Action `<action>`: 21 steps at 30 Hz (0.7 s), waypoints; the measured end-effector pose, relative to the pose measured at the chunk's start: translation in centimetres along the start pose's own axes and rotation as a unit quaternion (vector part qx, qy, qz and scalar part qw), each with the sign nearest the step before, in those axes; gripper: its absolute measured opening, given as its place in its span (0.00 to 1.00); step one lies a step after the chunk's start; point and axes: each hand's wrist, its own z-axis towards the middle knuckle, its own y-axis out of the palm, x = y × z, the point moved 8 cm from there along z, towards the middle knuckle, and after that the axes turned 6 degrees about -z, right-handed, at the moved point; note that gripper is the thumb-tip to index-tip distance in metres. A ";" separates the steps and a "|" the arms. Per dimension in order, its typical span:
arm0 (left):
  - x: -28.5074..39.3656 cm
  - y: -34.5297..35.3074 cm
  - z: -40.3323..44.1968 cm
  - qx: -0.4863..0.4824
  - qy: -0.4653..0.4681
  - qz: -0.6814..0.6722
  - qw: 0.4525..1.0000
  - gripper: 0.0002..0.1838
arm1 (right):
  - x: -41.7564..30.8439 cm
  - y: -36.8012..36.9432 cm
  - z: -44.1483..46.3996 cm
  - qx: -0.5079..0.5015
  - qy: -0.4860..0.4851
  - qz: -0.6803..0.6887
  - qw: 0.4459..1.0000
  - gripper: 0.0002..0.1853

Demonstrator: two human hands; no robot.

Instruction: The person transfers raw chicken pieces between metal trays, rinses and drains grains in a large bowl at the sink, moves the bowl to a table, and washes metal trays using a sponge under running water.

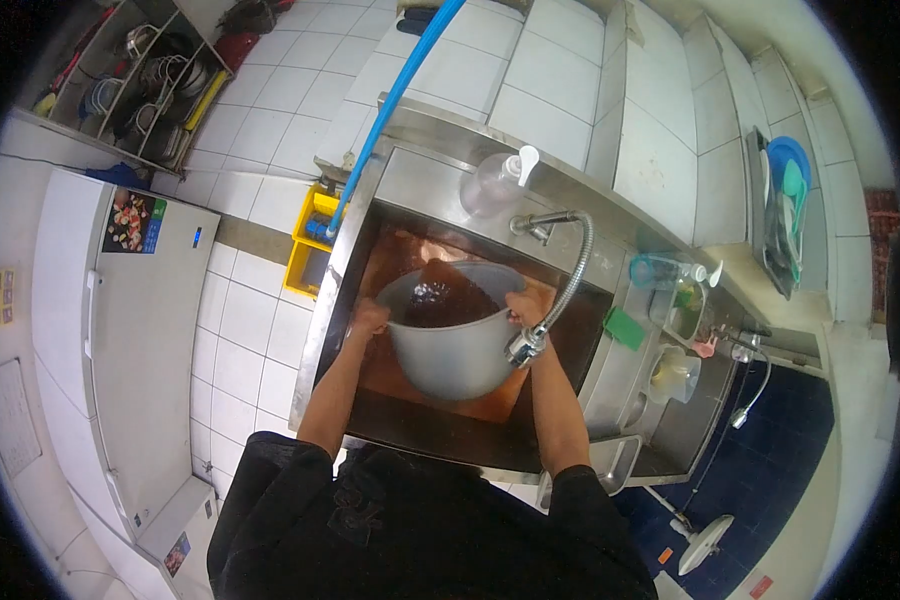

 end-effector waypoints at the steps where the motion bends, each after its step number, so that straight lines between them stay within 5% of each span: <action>1: 0.0 0.0 0.0 -0.005 0.006 -0.002 1.000 0.10 | 0.1 0.0 0.1 0.000 0.000 0.000 1.000 0.17; 7: 0.3 -0.1 -0.4 0.006 0.014 -0.042 0.999 0.08 | -0.6 -0.3 -0.1 0.042 -0.027 0.002 0.999 0.13; 12: -1.3 -0.1 -0.3 -0.004 0.018 -0.014 1.000 0.09 | 5.2 0.1 1.6 0.042 -0.075 0.157 0.984 0.11; 15: -1.0 0.9 -5.0 -0.086 0.027 0.074 0.993 0.21 | 10.1 0.0 -0.1 0.032 -0.109 0.289 0.951 0.11; 17: -0.2 0.2 -6.9 0.021 0.183 0.130 0.974 0.28 | 11.3 -1.1 -2.1 0.088 -0.080 0.126 0.985 0.09; 18: -0.6 0.7 -6.9 0.016 0.186 0.137 0.973 0.28 | 11.2 -2.0 -4.6 0.136 -0.045 -0.042 0.989 0.09; 19: -1.2 1.2 -6.5 0.033 0.177 0.138 0.974 0.26 | 6.5 -2.7 -10.2 0.118 0.025 -0.083 0.989 0.12; 21: -2.3 2.2 -5.9 0.051 0.182 0.146 0.971 0.25 | 9.0 -2.7 -12.2 0.172 -0.023 -0.059 0.983 0.13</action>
